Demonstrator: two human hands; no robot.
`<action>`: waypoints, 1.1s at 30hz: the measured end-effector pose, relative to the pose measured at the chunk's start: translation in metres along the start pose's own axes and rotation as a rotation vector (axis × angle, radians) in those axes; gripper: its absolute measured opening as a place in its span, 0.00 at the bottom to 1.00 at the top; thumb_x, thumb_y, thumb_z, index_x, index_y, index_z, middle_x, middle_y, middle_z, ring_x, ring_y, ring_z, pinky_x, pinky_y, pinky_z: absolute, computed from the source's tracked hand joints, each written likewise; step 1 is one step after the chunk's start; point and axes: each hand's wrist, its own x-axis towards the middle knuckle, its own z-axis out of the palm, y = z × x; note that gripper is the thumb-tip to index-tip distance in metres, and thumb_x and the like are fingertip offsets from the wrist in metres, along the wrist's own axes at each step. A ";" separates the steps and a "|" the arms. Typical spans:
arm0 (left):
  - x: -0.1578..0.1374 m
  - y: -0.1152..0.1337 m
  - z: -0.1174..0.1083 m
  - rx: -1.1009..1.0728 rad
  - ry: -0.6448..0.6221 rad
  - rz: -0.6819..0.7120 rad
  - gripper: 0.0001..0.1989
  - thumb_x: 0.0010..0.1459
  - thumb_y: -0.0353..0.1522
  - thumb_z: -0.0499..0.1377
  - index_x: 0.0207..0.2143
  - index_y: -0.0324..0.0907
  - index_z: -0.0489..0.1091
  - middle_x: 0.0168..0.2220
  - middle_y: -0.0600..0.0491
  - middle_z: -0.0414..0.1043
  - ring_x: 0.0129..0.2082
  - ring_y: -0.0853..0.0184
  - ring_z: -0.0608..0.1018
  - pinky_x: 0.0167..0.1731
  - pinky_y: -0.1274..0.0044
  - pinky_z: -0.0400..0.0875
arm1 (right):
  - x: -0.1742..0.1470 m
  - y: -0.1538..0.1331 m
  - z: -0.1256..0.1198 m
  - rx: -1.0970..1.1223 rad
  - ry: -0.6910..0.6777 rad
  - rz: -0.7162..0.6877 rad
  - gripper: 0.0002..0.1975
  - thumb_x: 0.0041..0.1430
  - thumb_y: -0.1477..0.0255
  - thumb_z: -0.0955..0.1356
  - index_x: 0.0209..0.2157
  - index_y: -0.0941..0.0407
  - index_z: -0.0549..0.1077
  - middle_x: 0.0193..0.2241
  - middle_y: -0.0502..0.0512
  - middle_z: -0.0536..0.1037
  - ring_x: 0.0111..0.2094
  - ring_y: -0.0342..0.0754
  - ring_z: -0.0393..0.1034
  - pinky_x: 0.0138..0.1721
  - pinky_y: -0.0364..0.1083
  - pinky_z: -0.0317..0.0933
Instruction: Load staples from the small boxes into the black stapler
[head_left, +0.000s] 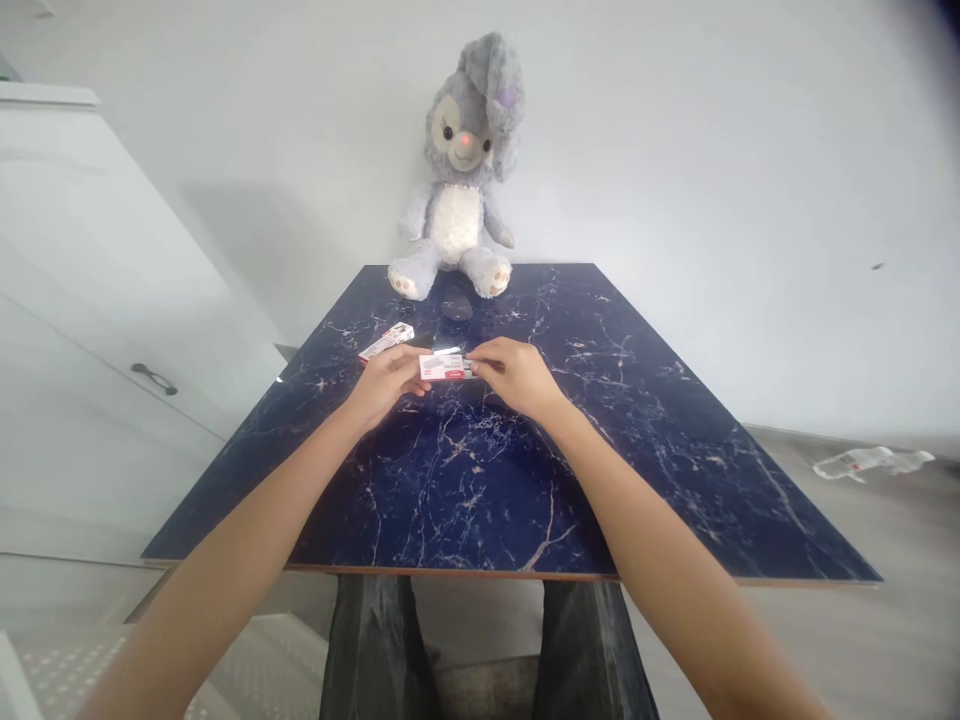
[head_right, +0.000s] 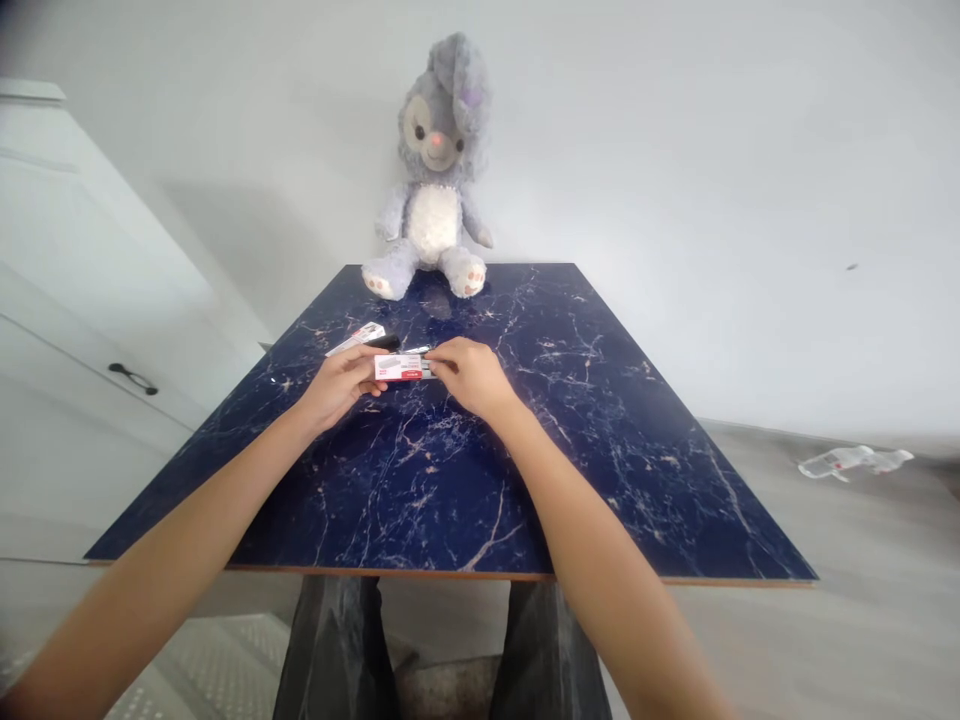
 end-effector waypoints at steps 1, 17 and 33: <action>0.001 0.000 -0.001 -0.001 0.005 -0.001 0.14 0.54 0.33 0.65 0.43 0.37 0.75 0.32 0.48 0.79 0.24 0.70 0.78 0.26 0.78 0.74 | 0.000 0.000 0.001 -0.018 0.000 -0.052 0.09 0.62 0.74 0.69 0.41 0.52 0.82 0.43 0.55 0.80 0.43 0.50 0.75 0.48 0.49 0.69; 0.000 0.002 -0.002 -0.004 0.020 0.010 0.15 0.53 0.35 0.65 0.42 0.39 0.73 0.31 0.51 0.78 0.25 0.70 0.78 0.24 0.79 0.75 | 0.002 -0.005 0.005 0.771 -0.085 0.473 0.09 0.53 0.71 0.74 0.38 0.56 0.82 0.43 0.55 0.81 0.41 0.48 0.76 0.46 0.49 0.74; -0.006 0.002 0.010 0.206 -0.027 -0.006 0.22 0.52 0.41 0.68 0.46 0.41 0.70 0.38 0.48 0.80 0.30 0.67 0.80 0.27 0.78 0.76 | 0.005 -0.002 0.006 0.835 0.020 0.609 0.06 0.49 0.79 0.71 0.32 0.56 0.73 0.28 0.48 0.77 0.31 0.42 0.74 0.37 0.43 0.72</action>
